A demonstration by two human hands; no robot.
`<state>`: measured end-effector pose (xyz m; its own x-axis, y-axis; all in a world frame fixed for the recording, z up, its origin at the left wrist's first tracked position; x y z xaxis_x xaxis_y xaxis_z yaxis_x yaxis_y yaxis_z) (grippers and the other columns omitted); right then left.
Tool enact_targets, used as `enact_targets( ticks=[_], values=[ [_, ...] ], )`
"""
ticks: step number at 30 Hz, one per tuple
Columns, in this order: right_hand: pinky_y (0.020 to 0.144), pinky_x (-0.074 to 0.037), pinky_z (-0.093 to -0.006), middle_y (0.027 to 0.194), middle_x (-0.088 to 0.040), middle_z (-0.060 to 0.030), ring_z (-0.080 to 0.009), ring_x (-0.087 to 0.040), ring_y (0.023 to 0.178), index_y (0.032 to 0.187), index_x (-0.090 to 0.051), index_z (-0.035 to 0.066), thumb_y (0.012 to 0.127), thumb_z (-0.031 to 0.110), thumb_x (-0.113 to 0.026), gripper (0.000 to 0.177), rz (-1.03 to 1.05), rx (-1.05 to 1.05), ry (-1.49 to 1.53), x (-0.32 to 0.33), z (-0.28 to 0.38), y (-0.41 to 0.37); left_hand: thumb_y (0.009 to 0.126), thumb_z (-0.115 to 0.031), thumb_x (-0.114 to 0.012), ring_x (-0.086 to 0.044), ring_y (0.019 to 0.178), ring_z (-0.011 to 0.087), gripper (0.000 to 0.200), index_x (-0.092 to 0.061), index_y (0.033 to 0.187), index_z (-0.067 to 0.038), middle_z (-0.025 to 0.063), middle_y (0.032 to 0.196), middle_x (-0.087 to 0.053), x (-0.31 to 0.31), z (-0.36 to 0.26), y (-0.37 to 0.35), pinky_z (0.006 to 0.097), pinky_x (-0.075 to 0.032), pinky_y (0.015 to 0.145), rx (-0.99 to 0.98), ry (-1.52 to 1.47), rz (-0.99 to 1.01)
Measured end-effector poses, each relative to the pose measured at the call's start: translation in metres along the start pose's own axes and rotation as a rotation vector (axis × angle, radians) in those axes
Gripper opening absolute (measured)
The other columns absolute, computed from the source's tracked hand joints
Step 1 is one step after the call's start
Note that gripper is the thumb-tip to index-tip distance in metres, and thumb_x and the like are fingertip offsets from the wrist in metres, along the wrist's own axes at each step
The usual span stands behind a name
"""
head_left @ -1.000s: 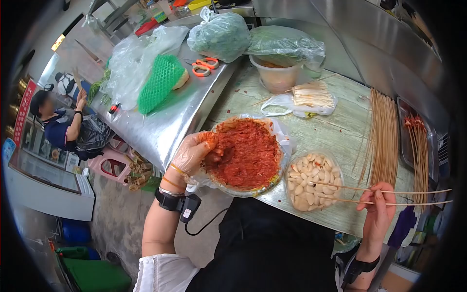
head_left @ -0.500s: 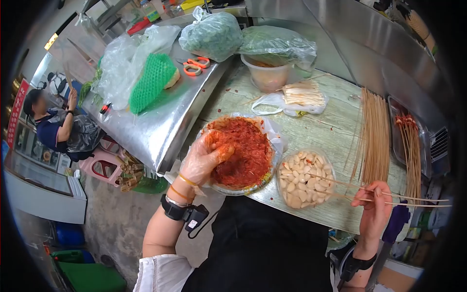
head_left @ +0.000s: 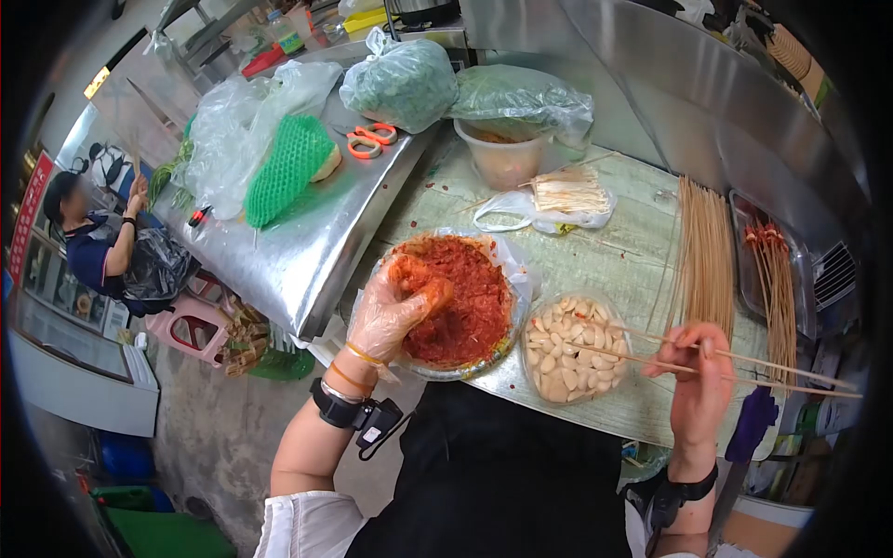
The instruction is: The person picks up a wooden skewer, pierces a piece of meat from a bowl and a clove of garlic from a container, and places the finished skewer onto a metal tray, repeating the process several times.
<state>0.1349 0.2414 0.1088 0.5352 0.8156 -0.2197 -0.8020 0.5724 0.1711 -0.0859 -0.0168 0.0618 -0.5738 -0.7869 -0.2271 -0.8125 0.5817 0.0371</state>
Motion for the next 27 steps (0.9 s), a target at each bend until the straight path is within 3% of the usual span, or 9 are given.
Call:
enact_targets(
  ticks=[5,8,11,13,16,17,20,25,27],
  values=[
    [0.065,-0.053,-0.0302,0.091,-0.054,-0.0098,-0.0156,-0.059,0.072,0.095,-0.049,0.002,0.095,0.021,-0.042,0.020,0.088,0.040,0.001,-0.021,-0.005,0.016,0.086,-0.009,-0.063,-0.059,0.100,0.0175,0.035,-0.051,0.117,0.001,0.0092,0.109,-0.061,-0.004,0.000,-0.002,0.0328,-0.050,0.086,0.036,-0.055,0.016],
    [0.072,-0.053,-0.0307,0.091,-0.055,-0.0096,-0.0207,-0.064,0.080,0.097,-0.054,-0.002,0.097,0.021,-0.041,0.026,0.166,0.046,0.067,-0.042,-0.002,0.022,0.089,-0.015,-0.059,-0.061,0.097,0.0188,0.029,-0.054,0.112,0.000,0.0101,0.105,-0.062,-0.012,0.000,-0.005,0.0355,-0.051,0.084,0.072,-0.250,0.011],
    [0.066,-0.055,-0.0316,0.089,-0.055,-0.0100,-0.0186,-0.063,0.078,0.094,-0.053,-0.001,0.096,0.025,-0.042,0.028,0.189,-0.042,0.098,-0.054,-0.002,0.025,0.090,-0.017,-0.057,-0.061,0.095,0.0193,0.024,-0.056,0.107,0.000,0.0111,0.104,-0.063,-0.015,0.002,-0.006,0.0370,-0.051,0.084,0.053,-0.447,-0.023],
    [0.065,-0.055,-0.0312,0.089,-0.054,-0.0098,-0.0184,-0.062,0.076,0.093,-0.052,-0.001,0.096,0.025,-0.042,0.028,0.192,-0.021,0.103,-0.060,-0.004,0.026,0.089,-0.018,-0.059,-0.062,0.095,0.0197,0.024,-0.056,0.104,0.000,0.0120,0.104,-0.063,-0.015,0.006,-0.007,0.0356,-0.051,0.085,0.010,-0.276,0.051],
    [0.062,-0.055,-0.0304,0.087,-0.054,-0.0093,-0.0171,-0.061,0.071,0.091,-0.052,0.000,0.096,0.027,-0.042,0.029,0.156,0.014,0.095,-0.062,-0.006,0.025,0.087,-0.018,-0.060,-0.061,0.097,0.0199,0.027,-0.054,0.104,0.001,0.0135,0.105,-0.063,-0.021,0.005,-0.009,0.0336,-0.050,0.087,-0.005,-0.123,-0.009],
    [0.060,-0.054,-0.0300,0.086,-0.054,-0.0090,-0.0161,-0.060,0.069,0.091,-0.052,0.000,0.096,0.027,-0.042,0.029,0.116,0.046,0.082,-0.062,-0.004,0.027,0.086,-0.017,-0.060,-0.061,0.098,0.0192,0.030,-0.052,0.107,0.002,0.0144,0.106,-0.063,-0.022,0.003,-0.012,0.0315,-0.050,0.088,-0.067,-0.230,0.013],
    [0.059,-0.054,-0.0303,0.085,-0.054,-0.0087,-0.0142,-0.058,0.070,0.091,-0.052,0.001,0.096,0.027,-0.042,0.029,0.094,0.058,0.093,-0.056,-0.003,0.024,0.090,-0.012,-0.054,-0.061,0.098,0.0184,0.028,-0.051,0.112,0.005,0.0146,0.108,-0.063,-0.020,0.007,-0.010,0.0307,-0.049,0.089,-0.014,-0.208,-0.010],
    [0.060,-0.054,-0.0290,0.082,-0.055,-0.0084,-0.0152,-0.059,0.065,0.091,-0.052,0.001,0.096,0.027,-0.042,0.028,0.078,0.074,-0.009,-0.034,0.002,0.017,0.091,-0.007,-0.051,-0.060,0.092,0.0137,0.022,-0.058,0.108,0.004,0.0094,0.102,-0.064,-0.018,0.010,-0.008,0.0271,-0.049,0.084,-0.022,-0.082,-0.070],
    [0.060,-0.054,-0.0281,0.081,-0.056,-0.0087,-0.0156,-0.060,0.063,0.090,-0.053,0.001,0.097,0.026,-0.042,0.028,0.028,0.057,-0.031,-0.021,0.003,0.014,0.088,-0.011,-0.057,-0.059,0.091,0.0121,0.024,-0.059,0.107,0.003,0.0064,0.100,-0.063,-0.017,0.008,-0.004,0.0253,-0.048,0.083,-0.238,0.180,-0.132]
  ],
)
Point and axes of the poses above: each hand's wrist, its own y-axis towards the middle knuckle, its own x-axis out of the back of the hand, z = x × y, the point moved 5 cm from there along y, towards the middle knuckle
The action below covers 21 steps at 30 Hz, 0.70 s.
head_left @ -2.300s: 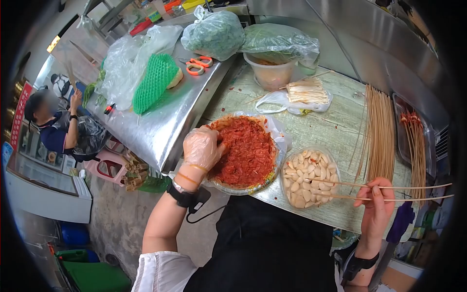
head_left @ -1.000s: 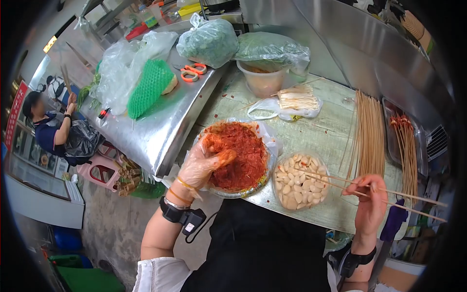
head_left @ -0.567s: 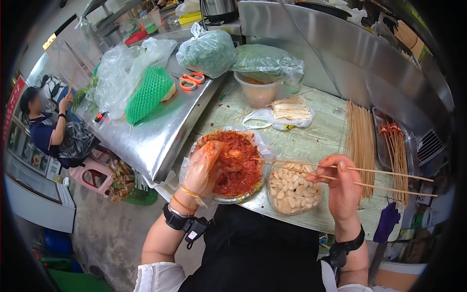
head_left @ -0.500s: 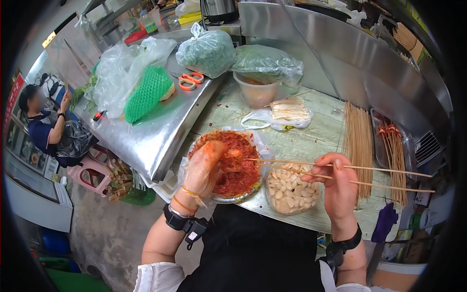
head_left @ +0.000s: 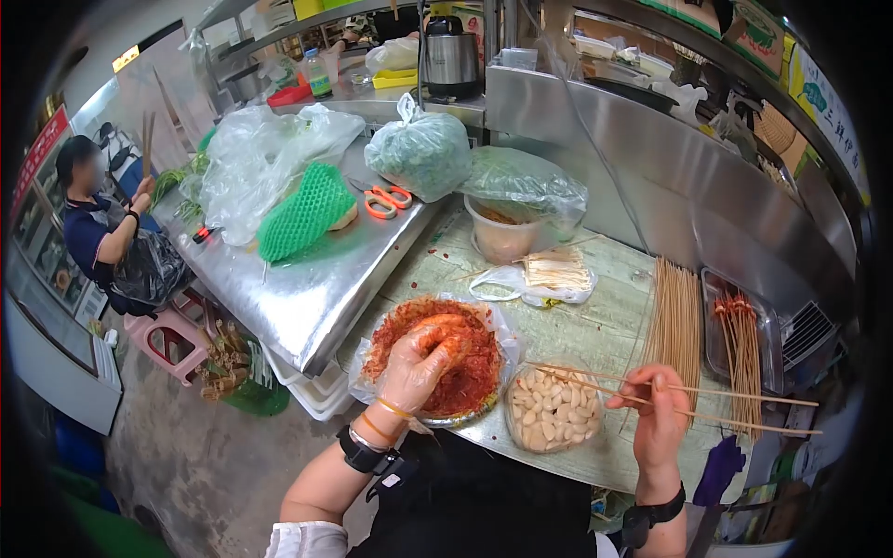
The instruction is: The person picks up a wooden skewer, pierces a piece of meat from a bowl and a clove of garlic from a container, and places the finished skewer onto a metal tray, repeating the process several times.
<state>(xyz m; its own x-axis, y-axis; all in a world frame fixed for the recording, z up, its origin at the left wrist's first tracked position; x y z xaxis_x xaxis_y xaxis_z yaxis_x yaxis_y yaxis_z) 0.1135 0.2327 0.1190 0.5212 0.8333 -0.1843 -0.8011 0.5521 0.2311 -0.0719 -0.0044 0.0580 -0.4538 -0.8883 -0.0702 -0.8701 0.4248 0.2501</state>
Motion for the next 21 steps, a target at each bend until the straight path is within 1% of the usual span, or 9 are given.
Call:
enact_targets(
  ticks=[4,6,9,13,15,16,18,19,21],
  values=[
    [0.058,-0.054,-0.0280,0.080,-0.057,-0.0084,-0.0158,-0.061,0.066,0.087,-0.053,0.001,0.096,0.026,-0.045,0.027,-0.024,-0.010,-0.039,0.021,0.001,-0.007,0.087,-0.011,-0.058,-0.059,0.088,0.0117,0.025,-0.059,0.108,0.003,0.0054,0.098,-0.063,-0.001,0.001,0.000,0.0251,-0.049,0.079,0.048,0.111,0.045],
    [0.057,-0.053,-0.0276,0.080,-0.057,-0.0084,-0.0161,-0.061,0.065,0.087,-0.053,0.001,0.096,0.026,-0.046,0.028,-0.040,-0.018,-0.041,0.029,-0.001,-0.010,0.084,-0.010,-0.059,-0.059,0.080,0.0124,0.020,-0.063,0.100,0.002,0.0051,0.090,-0.065,-0.007,0.002,-0.001,0.0275,-0.048,0.073,0.113,-0.008,-0.015],
    [0.056,-0.052,-0.0269,0.079,-0.057,-0.0087,-0.0166,-0.061,0.062,0.087,-0.053,0.001,0.096,0.027,-0.046,0.028,-0.062,-0.030,-0.042,0.038,-0.007,-0.016,0.085,-0.013,-0.057,-0.059,0.077,0.0121,0.020,-0.063,0.098,0.002,0.0049,0.087,-0.066,-0.010,0.005,0.001,0.0285,-0.048,0.071,0.139,0.070,-0.005],
    [0.060,-0.050,-0.0250,0.082,-0.057,-0.0092,-0.0185,-0.063,0.063,0.088,-0.053,0.000,0.097,0.025,-0.045,0.028,-0.037,-0.054,-0.001,0.041,-0.011,-0.019,0.086,-0.016,-0.055,-0.058,0.077,0.0111,0.021,-0.063,0.095,0.002,0.0047,0.084,-0.065,-0.011,0.005,0.002,0.0284,-0.048,0.071,0.072,0.203,0.056],
    [0.060,-0.050,-0.0250,0.081,-0.057,-0.0088,-0.0185,-0.063,0.063,0.088,-0.053,0.000,0.097,0.026,-0.044,0.029,-0.018,-0.069,0.002,0.041,-0.011,-0.019,0.088,-0.019,-0.053,-0.058,0.079,0.0119,0.027,-0.061,0.101,0.002,0.0057,0.091,-0.065,-0.010,0.020,0.002,0.0277,-0.047,0.071,0.188,0.110,0.097],
    [0.060,-0.050,-0.0250,0.081,-0.057,-0.0084,-0.0185,-0.063,0.063,0.088,-0.053,0.000,0.097,0.027,-0.044,0.029,0.002,-0.088,0.000,0.040,-0.013,-0.018,0.088,-0.019,-0.053,-0.058,0.079,0.0119,0.027,-0.061,0.101,0.002,0.0057,0.091,-0.065,-0.010,0.028,0.000,0.0277,-0.047,0.071,0.178,0.116,0.099],
    [0.060,-0.050,-0.0253,0.079,-0.057,-0.0083,-0.0183,-0.063,0.063,0.089,-0.053,0.000,0.097,0.027,-0.043,0.030,0.010,-0.080,-0.018,0.038,-0.014,-0.017,0.088,-0.016,-0.054,-0.060,0.083,0.0148,0.028,-0.058,0.109,0.003,0.0075,0.101,-0.064,-0.014,0.044,-0.003,0.0290,-0.049,0.074,0.236,-0.465,0.031],
    [0.059,-0.050,-0.0256,0.078,-0.057,-0.0081,-0.0181,-0.063,0.063,0.089,-0.053,0.000,0.098,0.027,-0.042,0.031,0.017,-0.084,-0.045,0.038,-0.015,-0.018,0.088,-0.010,-0.054,-0.061,0.091,0.0184,0.030,-0.054,0.115,0.004,0.0097,0.109,-0.061,-0.029,0.016,-0.005,0.0314,-0.050,0.080,0.365,-0.510,0.093],
    [0.059,-0.050,-0.0258,0.077,-0.056,-0.0079,-0.0179,-0.063,0.063,0.089,-0.053,-0.001,0.098,0.027,-0.042,0.031,0.005,-0.092,-0.045,0.040,-0.019,-0.019,0.088,-0.007,-0.054,-0.061,0.095,0.0196,0.030,-0.053,0.115,0.004,0.0106,0.110,-0.061,-0.030,0.020,-0.006,0.0328,-0.050,0.084,0.328,-0.503,0.113]
  ],
)
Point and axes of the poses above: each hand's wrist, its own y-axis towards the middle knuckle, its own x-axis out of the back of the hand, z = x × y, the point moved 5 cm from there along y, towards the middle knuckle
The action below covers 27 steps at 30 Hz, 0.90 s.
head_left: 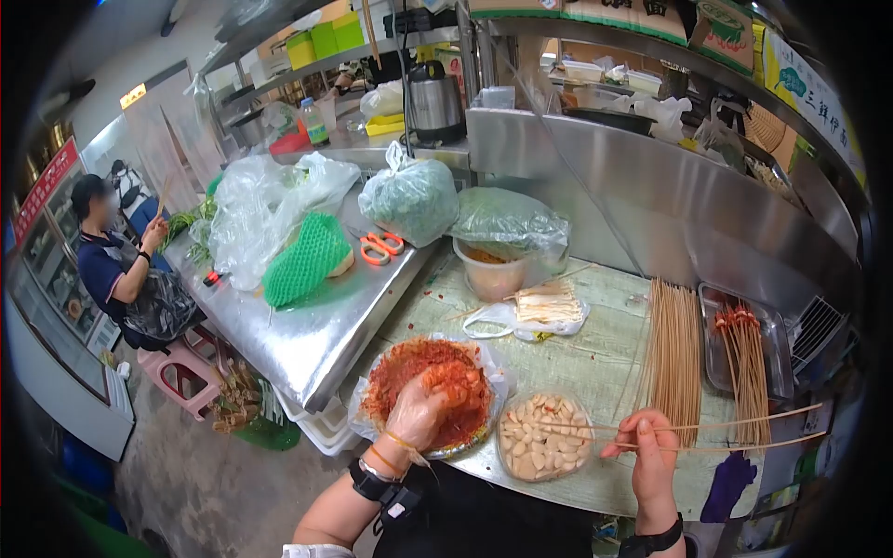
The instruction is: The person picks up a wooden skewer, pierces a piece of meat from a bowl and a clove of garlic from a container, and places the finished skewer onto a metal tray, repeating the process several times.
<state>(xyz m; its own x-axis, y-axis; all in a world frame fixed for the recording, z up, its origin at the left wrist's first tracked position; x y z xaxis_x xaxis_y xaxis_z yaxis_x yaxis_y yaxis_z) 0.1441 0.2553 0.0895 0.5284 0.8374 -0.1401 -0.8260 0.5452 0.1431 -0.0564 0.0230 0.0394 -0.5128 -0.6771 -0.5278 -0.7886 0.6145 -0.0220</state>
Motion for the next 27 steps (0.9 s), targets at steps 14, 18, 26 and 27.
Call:
enact_targets(
  ticks=[14,18,26,27],
  values=[
    [0.059,-0.050,-0.0262,0.075,-0.054,-0.0072,-0.0164,-0.059,0.060,0.088,-0.053,-0.001,0.098,0.023,-0.039,0.029,-0.049,-0.080,-0.080,0.006,0.002,-0.003,0.090,-0.004,-0.048,-0.058,0.106,0.0233,0.030,-0.049,0.119,0.005,0.0153,0.117,-0.058,-0.001,0.005,-0.009,0.0363,-0.049,0.090,-0.073,-0.023,-0.028],
    [0.052,-0.049,-0.0273,0.082,-0.053,-0.0101,-0.0168,-0.057,0.058,0.088,-0.050,0.001,0.098,0.026,-0.039,0.029,-0.052,0.067,-0.028,0.007,0.006,-0.003,0.086,0.006,-0.048,-0.056,0.111,0.0277,0.039,-0.044,0.124,0.006,0.0183,0.121,-0.055,-0.007,0.010,-0.006,0.0393,-0.046,0.096,-0.014,-0.212,-0.034],
    [0.059,-0.052,-0.0286,0.083,-0.053,-0.0093,-0.0184,-0.061,0.062,0.091,-0.051,-0.001,0.099,0.027,-0.039,0.031,0.011,0.047,0.180,-0.037,0.014,0.026,0.087,-0.001,-0.055,-0.055,0.113,0.0291,0.043,-0.043,0.128,0.002,0.0174,0.123,-0.054,-0.013,0.012,-0.011,0.0431,-0.046,0.097,0.057,-0.244,-0.017],
    [0.059,-0.052,-0.0286,0.083,-0.053,-0.0093,-0.0184,-0.061,0.062,0.091,-0.051,-0.001,0.099,0.027,-0.039,0.031,0.014,0.048,0.173,-0.042,0.010,0.032,0.087,-0.002,-0.056,-0.055,0.112,0.0294,0.041,-0.044,0.127,0.001,0.0171,0.121,-0.055,-0.014,0.011,-0.011,0.0442,-0.046,0.096,0.055,-0.268,-0.001]
  ],
)
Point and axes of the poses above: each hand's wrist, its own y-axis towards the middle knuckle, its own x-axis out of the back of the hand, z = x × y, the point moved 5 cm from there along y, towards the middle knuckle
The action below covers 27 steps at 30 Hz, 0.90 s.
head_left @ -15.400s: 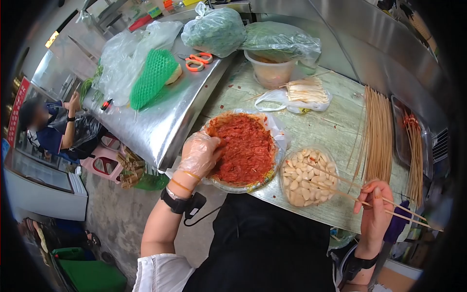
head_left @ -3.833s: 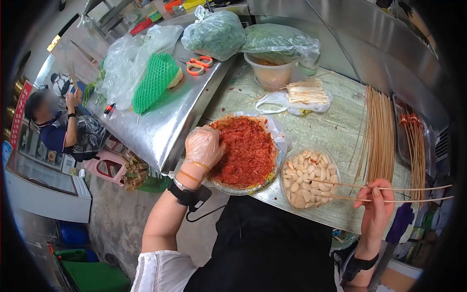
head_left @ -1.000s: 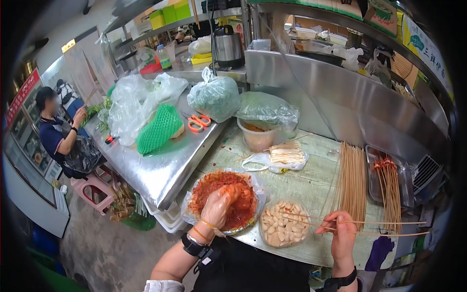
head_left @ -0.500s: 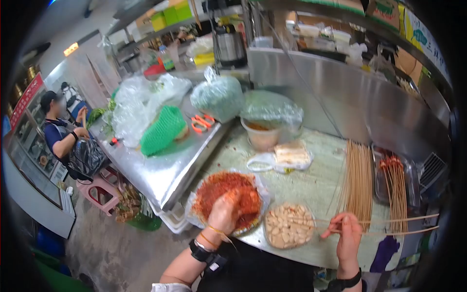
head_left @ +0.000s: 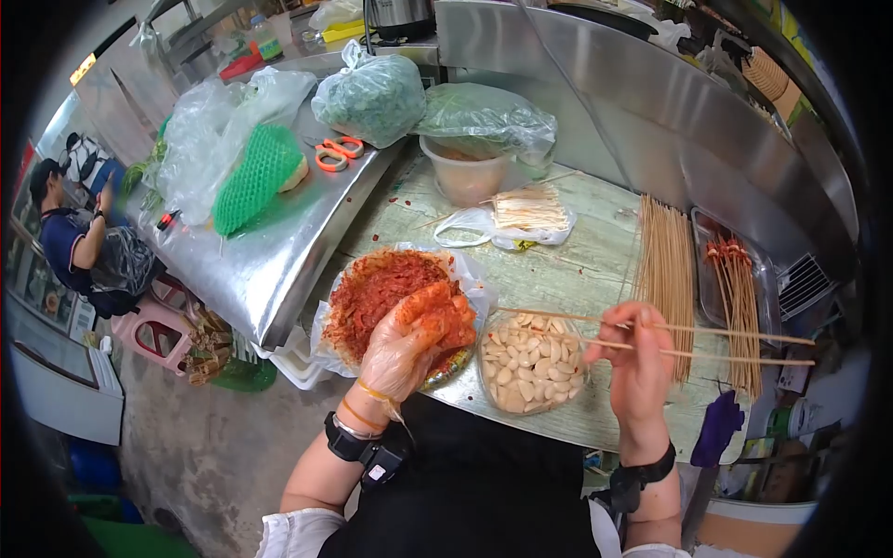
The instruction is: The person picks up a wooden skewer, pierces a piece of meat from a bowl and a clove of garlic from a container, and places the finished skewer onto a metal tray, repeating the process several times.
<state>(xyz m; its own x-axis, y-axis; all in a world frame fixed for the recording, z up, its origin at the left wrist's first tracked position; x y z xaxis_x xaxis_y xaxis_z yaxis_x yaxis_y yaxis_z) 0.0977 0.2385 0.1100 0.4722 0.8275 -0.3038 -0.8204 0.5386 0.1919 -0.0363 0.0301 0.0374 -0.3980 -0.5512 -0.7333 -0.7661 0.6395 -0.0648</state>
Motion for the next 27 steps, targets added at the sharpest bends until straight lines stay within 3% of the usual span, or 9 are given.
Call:
enact_targets(
  ticks=[4,8,11,18,22,27],
  values=[
    [0.059,-0.052,-0.0273,0.083,-0.053,-0.0084,-0.0180,-0.061,0.063,0.091,-0.051,0.000,0.099,0.028,-0.040,0.031,-0.033,-0.052,0.056,0.001,-0.001,0.009,0.088,-0.003,-0.056,-0.057,0.108,0.0283,0.035,-0.046,0.122,0.000,0.0164,0.118,-0.056,0.005,0.000,-0.001,0.0424,-0.049,0.091,0.002,-0.062,0.061],
    [0.061,-0.052,-0.0253,0.081,-0.056,-0.0079,-0.0179,-0.062,0.064,0.092,-0.053,0.000,0.099,0.029,-0.040,0.033,-0.030,-0.035,-0.105,0.024,0.016,-0.004,0.087,-0.003,-0.058,-0.061,0.099,0.0233,0.026,-0.050,0.111,0.002,0.0151,0.109,-0.061,0.017,0.001,0.001,0.0372,-0.052,0.086,-0.104,0.136,-0.132],
    [0.057,-0.053,-0.0262,0.082,-0.058,-0.0105,-0.0200,-0.063,0.062,0.090,-0.054,-0.001,0.098,0.029,-0.040,0.034,-0.079,-0.086,-0.247,0.030,0.020,-0.018,0.088,-0.004,-0.058,-0.062,0.097,0.0223,0.023,-0.053,0.110,0.004,0.0145,0.107,-0.062,0.025,0.005,0.001,0.0356,-0.052,0.085,-0.109,0.177,-0.166],
    [0.061,-0.050,-0.0248,0.082,-0.059,-0.0088,-0.0169,-0.063,0.065,0.091,-0.058,-0.004,0.099,0.024,-0.043,0.032,0.027,-0.038,-0.376,0.028,0.023,-0.032,0.092,-0.010,-0.054,-0.063,0.096,0.0218,0.029,-0.053,0.116,0.006,0.0142,0.106,-0.062,0.020,0.006,-0.003,0.0348,-0.054,0.082,-0.122,0.090,-0.177],
    [0.060,-0.050,-0.0242,0.080,-0.057,-0.0080,-0.0151,-0.061,0.063,0.087,-0.058,-0.005,0.098,0.019,-0.043,0.031,0.109,-0.061,-0.485,0.023,0.025,-0.034,0.094,-0.008,-0.049,-0.061,0.101,0.0228,0.031,-0.049,0.121,0.008,0.0162,0.113,-0.060,0.016,0.006,-0.005,0.0358,-0.052,0.086,-0.036,0.262,-0.154],
    [0.057,-0.050,-0.0232,0.078,-0.056,-0.0084,-0.0141,-0.060,0.062,0.083,-0.058,-0.006,0.098,0.018,-0.043,0.032,0.172,-0.094,-0.571,0.011,0.011,-0.023,0.092,-0.008,-0.052,-0.062,0.099,0.0238,0.031,-0.050,0.120,0.005,0.0144,0.111,-0.060,0.014,0.011,-0.007,0.0372,-0.054,0.085,-0.072,0.292,-0.139]
  ],
)
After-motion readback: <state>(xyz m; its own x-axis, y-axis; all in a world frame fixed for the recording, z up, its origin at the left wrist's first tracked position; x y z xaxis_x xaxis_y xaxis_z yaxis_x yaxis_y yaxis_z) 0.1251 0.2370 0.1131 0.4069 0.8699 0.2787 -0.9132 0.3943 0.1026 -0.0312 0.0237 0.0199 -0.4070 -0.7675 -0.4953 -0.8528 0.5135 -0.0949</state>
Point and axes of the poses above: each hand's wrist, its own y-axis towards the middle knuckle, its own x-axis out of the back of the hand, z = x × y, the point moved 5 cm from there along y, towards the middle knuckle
